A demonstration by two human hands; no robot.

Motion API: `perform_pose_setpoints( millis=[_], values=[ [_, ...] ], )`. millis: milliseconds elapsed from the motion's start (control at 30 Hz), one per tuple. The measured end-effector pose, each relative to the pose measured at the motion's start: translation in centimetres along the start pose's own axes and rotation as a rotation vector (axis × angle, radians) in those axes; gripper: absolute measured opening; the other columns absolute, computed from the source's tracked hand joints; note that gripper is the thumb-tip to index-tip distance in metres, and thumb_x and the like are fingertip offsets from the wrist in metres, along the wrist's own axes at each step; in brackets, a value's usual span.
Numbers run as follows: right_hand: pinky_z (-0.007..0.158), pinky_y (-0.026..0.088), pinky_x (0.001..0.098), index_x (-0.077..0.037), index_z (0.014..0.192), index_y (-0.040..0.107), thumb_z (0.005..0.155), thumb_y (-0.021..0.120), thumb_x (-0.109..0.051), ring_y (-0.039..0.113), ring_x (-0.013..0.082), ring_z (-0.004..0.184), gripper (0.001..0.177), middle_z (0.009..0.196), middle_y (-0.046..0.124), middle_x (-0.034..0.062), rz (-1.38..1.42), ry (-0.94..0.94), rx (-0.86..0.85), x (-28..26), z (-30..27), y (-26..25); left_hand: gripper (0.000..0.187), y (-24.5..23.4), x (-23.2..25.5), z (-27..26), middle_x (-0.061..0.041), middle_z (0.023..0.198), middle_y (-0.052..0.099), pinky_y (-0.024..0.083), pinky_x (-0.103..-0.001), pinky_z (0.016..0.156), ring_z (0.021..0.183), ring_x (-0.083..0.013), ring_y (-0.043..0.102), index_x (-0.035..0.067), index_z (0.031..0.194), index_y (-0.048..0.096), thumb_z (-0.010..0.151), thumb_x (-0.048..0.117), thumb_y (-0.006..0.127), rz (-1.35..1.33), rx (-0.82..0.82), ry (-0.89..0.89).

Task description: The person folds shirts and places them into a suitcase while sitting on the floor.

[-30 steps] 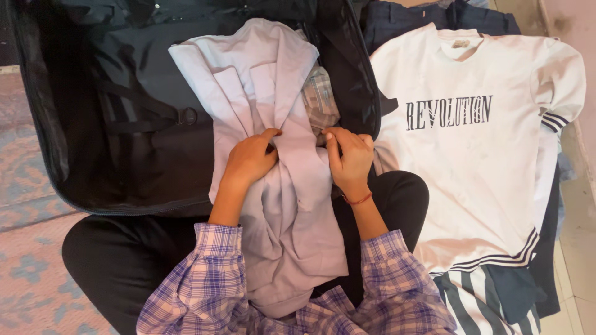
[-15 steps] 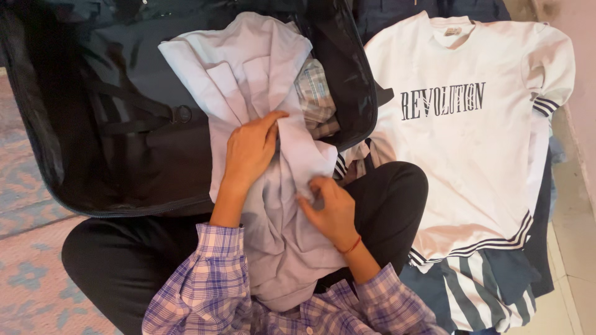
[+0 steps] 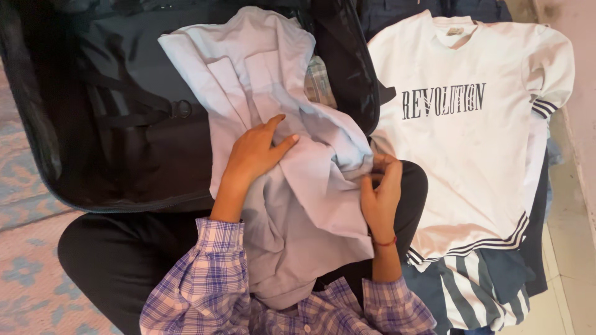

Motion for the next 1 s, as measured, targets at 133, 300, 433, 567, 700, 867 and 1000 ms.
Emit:
perform_pose_setpoints(
  millis=[133,300,433,567,700,867,1000],
  values=[
    [0.098,0.048,0.0361,-0.004,0.129,0.060,0.093,0.063,-0.004,0.059,0.0293,0.111,0.036,0.127,0.063,0.0165,-0.307,-0.408,0.055,-6.5,2.2,-0.1,0.063,0.6,-1.0,0.2,-0.018,0.108,0.072,0.053,-0.046,0.082,0.097,-0.0367,0.069,0.016,0.138,0.062,0.091,0.057,0.061,0.025,-0.021,-0.046],
    [0.102,0.045,0.0447,-0.006,0.130,0.060,0.091,0.075,-0.015,0.061,0.0399,0.117,0.043,0.128,0.063,0.0214,-0.438,-0.736,-0.098,-9.0,7.4,2.6,0.059,0.9,-1.6,0.1,-0.017,0.110,0.072,0.053,-0.045,0.082,0.096,-0.0354,0.069,0.015,0.135,0.064,0.092,0.056,0.060,0.005,-0.019,-0.067],
    [0.074,0.049,0.0417,-0.011,0.132,0.062,0.094,0.072,-0.014,0.070,0.0291,0.080,0.040,0.090,0.073,0.0077,-0.545,-0.539,-0.157,-6.6,9.7,3.4,0.059,1.2,-1.8,0.2,-0.016,0.109,0.072,0.054,-0.044,0.082,0.095,-0.0340,0.070,0.016,0.134,0.064,0.091,0.056,0.061,-0.008,-0.025,-0.090],
    [0.056,0.046,0.0390,-0.008,0.132,0.061,0.094,0.076,-0.014,0.064,0.0244,0.055,0.041,0.076,0.074,0.0033,-0.590,-0.454,0.127,-5.0,11.9,-0.8,0.060,1.6,-2.2,0.3,-0.015,0.106,0.072,0.054,-0.044,0.080,0.095,-0.0338,0.070,0.016,0.134,0.064,0.090,0.056,0.060,0.011,-0.023,-0.090],
    [0.060,0.049,0.0339,-0.008,0.130,0.063,0.100,0.075,-0.011,0.067,0.0185,0.065,0.032,0.087,0.075,0.0062,-0.490,-0.411,0.095,-5.7,13.3,-1.7,0.058,2.2,-3.0,0.7,-0.014,0.105,0.073,0.054,-0.045,0.081,0.097,-0.0340,0.070,0.016,0.132,0.066,0.092,0.057,0.060,0.027,-0.026,-0.090],
    [0.074,0.054,0.0278,-0.006,0.138,0.059,0.106,0.070,-0.018,0.067,0.0104,0.083,0.037,0.100,0.076,0.0085,-0.130,-0.453,-0.405,-8.1,18.2,3.9,0.057,2.3,-3.0,0.6,-0.015,0.102,0.072,0.053,-0.046,0.081,0.096,-0.0356,0.068,0.016,0.132,0.066,0.091,0.056,0.061,0.059,-0.005,-0.093],
    [0.082,0.053,0.0317,-0.013,0.139,0.060,0.104,0.058,-0.048,0.069,0.0186,0.091,0.049,0.104,0.075,0.0153,-0.282,-0.294,-0.567,-5.9,24.6,13.1,0.056,2.0,-2.5,0.3,-0.014,0.099,0.072,0.053,-0.046,0.080,0.094,-0.0341,0.069,0.017,0.131,0.067,0.091,0.055,0.061,0.043,-0.004,-0.088]
  ],
)
Point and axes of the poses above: each hand's wrist, its own z-axis towards the middle knuckle, its own y-axis out of the palm, x = y × z, the point moved 1 cm from there along z, towards the middle knuckle
